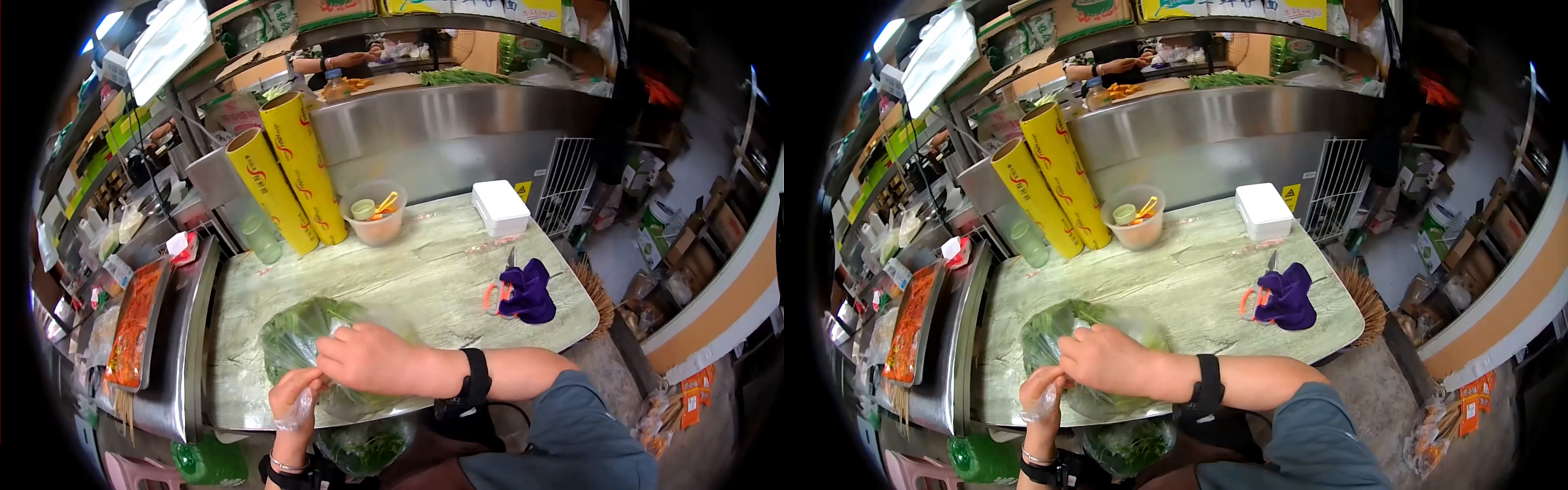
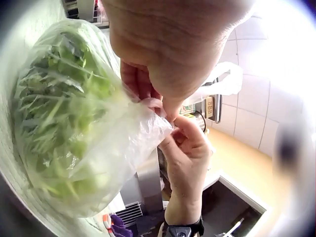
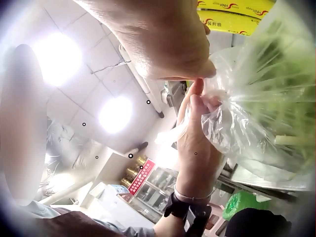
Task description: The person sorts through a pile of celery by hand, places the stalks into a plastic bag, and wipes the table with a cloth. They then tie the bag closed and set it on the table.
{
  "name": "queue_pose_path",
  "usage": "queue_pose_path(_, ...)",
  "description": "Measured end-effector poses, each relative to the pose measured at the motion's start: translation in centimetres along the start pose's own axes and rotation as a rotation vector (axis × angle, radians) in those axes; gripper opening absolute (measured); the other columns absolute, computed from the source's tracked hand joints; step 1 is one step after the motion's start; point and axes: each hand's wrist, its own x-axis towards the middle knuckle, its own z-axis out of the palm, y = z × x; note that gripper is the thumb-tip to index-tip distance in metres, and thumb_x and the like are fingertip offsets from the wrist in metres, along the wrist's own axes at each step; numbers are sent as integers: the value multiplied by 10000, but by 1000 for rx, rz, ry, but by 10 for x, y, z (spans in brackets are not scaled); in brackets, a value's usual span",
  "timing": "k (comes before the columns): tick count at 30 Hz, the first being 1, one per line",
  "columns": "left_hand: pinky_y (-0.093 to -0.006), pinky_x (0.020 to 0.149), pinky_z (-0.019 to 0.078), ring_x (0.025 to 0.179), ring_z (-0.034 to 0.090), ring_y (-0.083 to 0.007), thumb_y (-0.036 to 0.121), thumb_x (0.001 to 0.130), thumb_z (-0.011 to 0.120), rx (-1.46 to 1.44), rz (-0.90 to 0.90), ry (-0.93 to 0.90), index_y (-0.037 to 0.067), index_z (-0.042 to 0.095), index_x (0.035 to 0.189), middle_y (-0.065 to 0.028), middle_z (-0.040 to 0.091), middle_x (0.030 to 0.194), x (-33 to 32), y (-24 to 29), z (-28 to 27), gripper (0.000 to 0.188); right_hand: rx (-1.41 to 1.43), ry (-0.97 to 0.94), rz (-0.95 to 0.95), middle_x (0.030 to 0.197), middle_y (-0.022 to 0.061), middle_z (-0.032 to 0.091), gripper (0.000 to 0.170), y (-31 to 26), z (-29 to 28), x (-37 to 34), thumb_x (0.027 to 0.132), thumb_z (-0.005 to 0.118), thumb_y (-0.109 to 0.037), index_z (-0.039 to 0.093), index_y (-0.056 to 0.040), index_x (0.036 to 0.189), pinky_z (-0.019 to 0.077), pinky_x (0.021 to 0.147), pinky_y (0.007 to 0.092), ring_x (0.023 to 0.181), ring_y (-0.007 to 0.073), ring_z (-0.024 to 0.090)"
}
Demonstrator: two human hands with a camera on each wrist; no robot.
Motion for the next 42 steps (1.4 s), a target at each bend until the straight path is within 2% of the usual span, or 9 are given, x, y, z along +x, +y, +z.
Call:
queue_pose_path(3, -306, 667, 529, 717, 665, -221, 58, 893, 670, -88, -192, 84, 7, 670, 1016, -135, 682, 854, -3, 5, 3, 134, -14, 20, 73, 851, 51, 579, 129, -10, -16, 1, 727, 648, -199, 579, -90, 725, 467, 602, 315, 764, 194, 592)
queue_pose_path(8, -303, 707, 520, 790, 656, -179, 138, 953, 622, 66, -164, -182, -8, 664, 1003, -95, 692, 898, 1, 8, -15, 160, 457, -195, 212, 997, 84, 612, 178, -18, -19, -5, 919, 583, -235, 619, -61, 913, 473, 621, 286, 769, 190, 610)
queue_pose_path(11, -295, 822, 508, 894, 646, -171, 211, 989, 584, -435, -393, -97, -17, 664, 989, -96, 694, 943, -2, 7, -15, 242, 967, 187, 359, 1130, 81, 616, 278, -3, 13, -5, 1005, 493, -259, 620, -57, 1149, 477, 663, 262, 758, 152, 604)
queue_pose_path(14, -308, 855, 505, 938, 640, -179, 201, 980, 595, -482, -365, -60, -29, 663, 1012, -113, 692, 968, -7, -7, -17, 242, 1429, -149, 686, 1159, 56, 616, 354, -2, 17, -14, 1016, 475, -235, 556, -44, 1303, 474, 704, 247, 752, 102, 575)
queue_pose_path(18, -305, 839, 507, 947, 636, -175, 62, 884, 683, -443, -274, -174, -10, 705, 949, -106, 694, 986, 0, -1, -19, 99, 1506, -189, 652, 1137, 30, 612, 323, 5, 37, -23, 989, 523, -150, 563, -43, 1291, 465, 703, 240, 759, 85, 561)
queue_pose_path(23, -319, 750, 519, 881, 646, -217, -60, 765, 696, -27, -82, -134, 43, 717, 902, -92, 687, 954, 9, 12, -14, 172, 949, -200, 507, 963, 37, 624, 371, 2, 26, -11, 822, 685, -105, 590, -89, 1180, 466, 610, 255, 655, 89, 574)
queue_pose_path(27, -380, 667, 500, 794, 611, -289, 9, 634, 691, 563, 426, -90, 63, 658, 885, -98, 661, 952, 23, 24, -9, 259, 1079, -172, 592, 794, 27, 619, 307, 2, 25, -7, 831, 645, -81, 590, -59, 1133, 463, 580, 272, 609, 123, 559)
queue_pose_path(34, -369, 621, 480, 758, 599, -268, 59, 671, 689, 707, 529, 57, 72, 616, 869, -83, 632, 935, 19, 1, -1, 211, 1184, -277, 569, 875, 69, 666, 218, 14, 31, -7, 919, 615, -94, 668, -70, 1129, 488, 629, 296, 669, 141, 606)
queue_pose_path(42, -355, 602, 496, 732, 619, -273, -2, 664, 713, 510, 305, -89, 82, 641, 870, -83, 632, 843, 0, 3, -14, 233, 510, -98, 413, 880, 120, 638, 120, 17, 35, -5, 840, 654, -98, 672, -48, 947, 511, 689, 368, 801, 321, 636)
